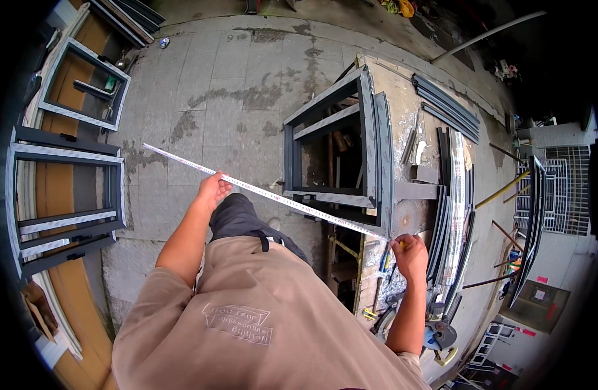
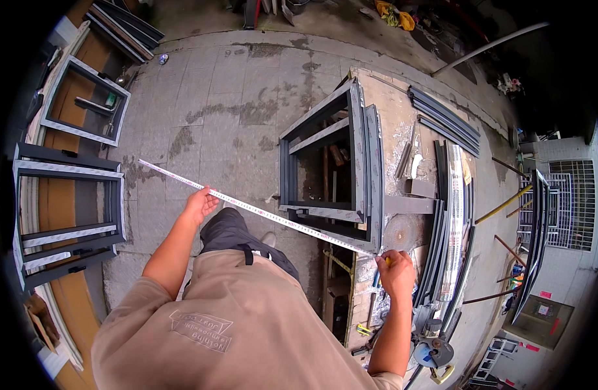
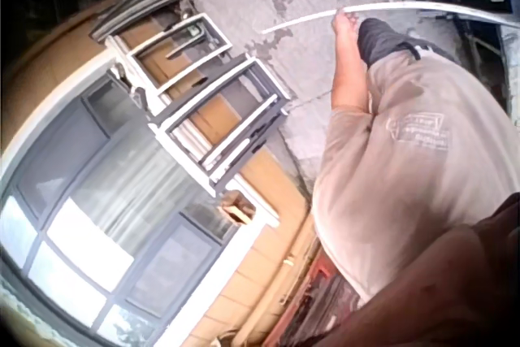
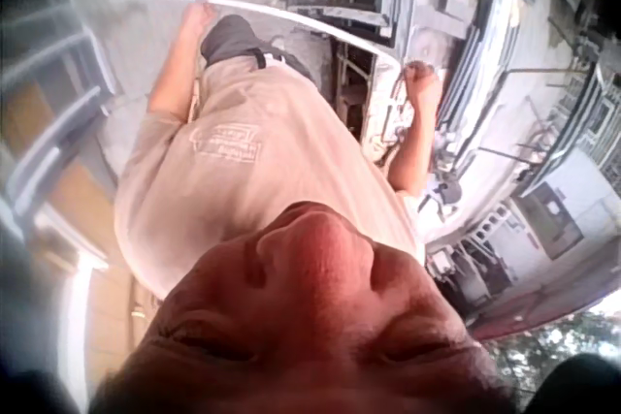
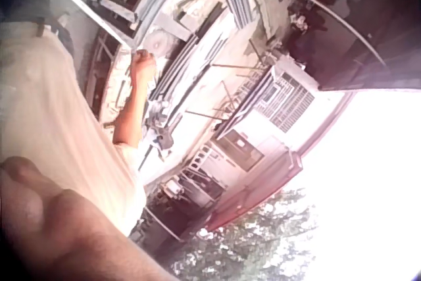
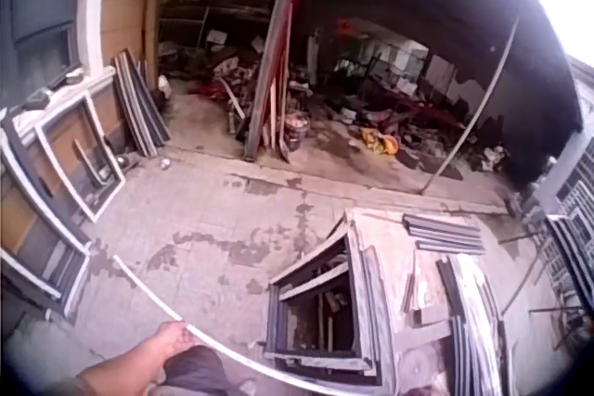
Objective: The person uses a tape measure to measure a metal frame and a metal profile, then places the profile against a power saw.
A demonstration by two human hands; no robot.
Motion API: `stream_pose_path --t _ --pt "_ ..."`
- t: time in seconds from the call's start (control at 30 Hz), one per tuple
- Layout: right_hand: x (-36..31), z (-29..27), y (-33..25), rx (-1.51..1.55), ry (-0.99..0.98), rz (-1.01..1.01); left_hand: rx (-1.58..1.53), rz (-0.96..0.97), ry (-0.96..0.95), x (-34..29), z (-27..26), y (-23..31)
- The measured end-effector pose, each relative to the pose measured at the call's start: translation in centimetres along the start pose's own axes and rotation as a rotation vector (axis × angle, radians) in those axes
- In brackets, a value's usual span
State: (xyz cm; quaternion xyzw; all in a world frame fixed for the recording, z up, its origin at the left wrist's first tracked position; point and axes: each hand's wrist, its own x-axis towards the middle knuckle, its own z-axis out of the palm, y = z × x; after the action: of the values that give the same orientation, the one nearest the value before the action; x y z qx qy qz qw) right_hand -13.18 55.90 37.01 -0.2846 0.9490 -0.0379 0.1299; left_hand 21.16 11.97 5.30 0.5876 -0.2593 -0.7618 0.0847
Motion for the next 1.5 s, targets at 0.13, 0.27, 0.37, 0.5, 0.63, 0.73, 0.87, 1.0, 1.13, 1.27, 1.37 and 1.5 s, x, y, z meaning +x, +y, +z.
stream_pose_path --t 0.13,0.27,0.37,0.5,0.63,0.73,0.87,1.0,1.13,1.27,1.37,1.5 --pt "8.0 -1.8 -6.6 -0.07 0.039 -0.071 0.035 -0.102 -0.181 4.0 3.7 1.0" --pt "16.2 -2.3 -12.5 -0.22 0.078 -0.009 0.175 -0.156 -0.399 7.6 7.9 4.1" --pt "21.9 -3.6 -15.1 -0.334 0.093 0.022 0.412 -0.13 -0.431 10.7 7.4 6.6" --pt "30.8 -6.1 -18.8 -0.554 0.105 0.002 0.587 -0.081 -0.246 16.6 2.3 7.3" --pt "37.3 -6.4 -21.9 -0.741 0.161 -0.003 1.066 0.026 -0.104 22.5 -2.3 4.6" --pt "41.5 -5.9 -22.3 -0.842 0.174 -0.001 1.237 0.142 -0.053 23.3 -3.8 2.1" --pt "46.8 -4.2 -23.1 -0.945 0.196 -0.04 1.28 0.082 -0.107 23.5 -3.6 -0.3" --pt "50.3 -1.8 -24.3 -1.003 0.184 -0.073 1.229 0.129 -0.07 24.3 -2.8 -3.2" --pt "52.4 0.0 -24.4 -1.002 0.182 -0.114 1.219 0.262 -0.06 24.4 -1.8 -4.8" --pt "53.3 0.6 -23.3 -0.978 0.16 -0.112 1.25 0.298 -0.039 24.8 -1.2 -6.4" --pt "53.7 0.5 -21.8 -0.965 0.14 -0.129 1.247 0.318 0.01 24.1 -0.2 -6.3" --pt "53.3 1.2 -21.5 -0.99 0.145 -0.12 1.287 0.301 0.021 24.3 0.6 -7.0"
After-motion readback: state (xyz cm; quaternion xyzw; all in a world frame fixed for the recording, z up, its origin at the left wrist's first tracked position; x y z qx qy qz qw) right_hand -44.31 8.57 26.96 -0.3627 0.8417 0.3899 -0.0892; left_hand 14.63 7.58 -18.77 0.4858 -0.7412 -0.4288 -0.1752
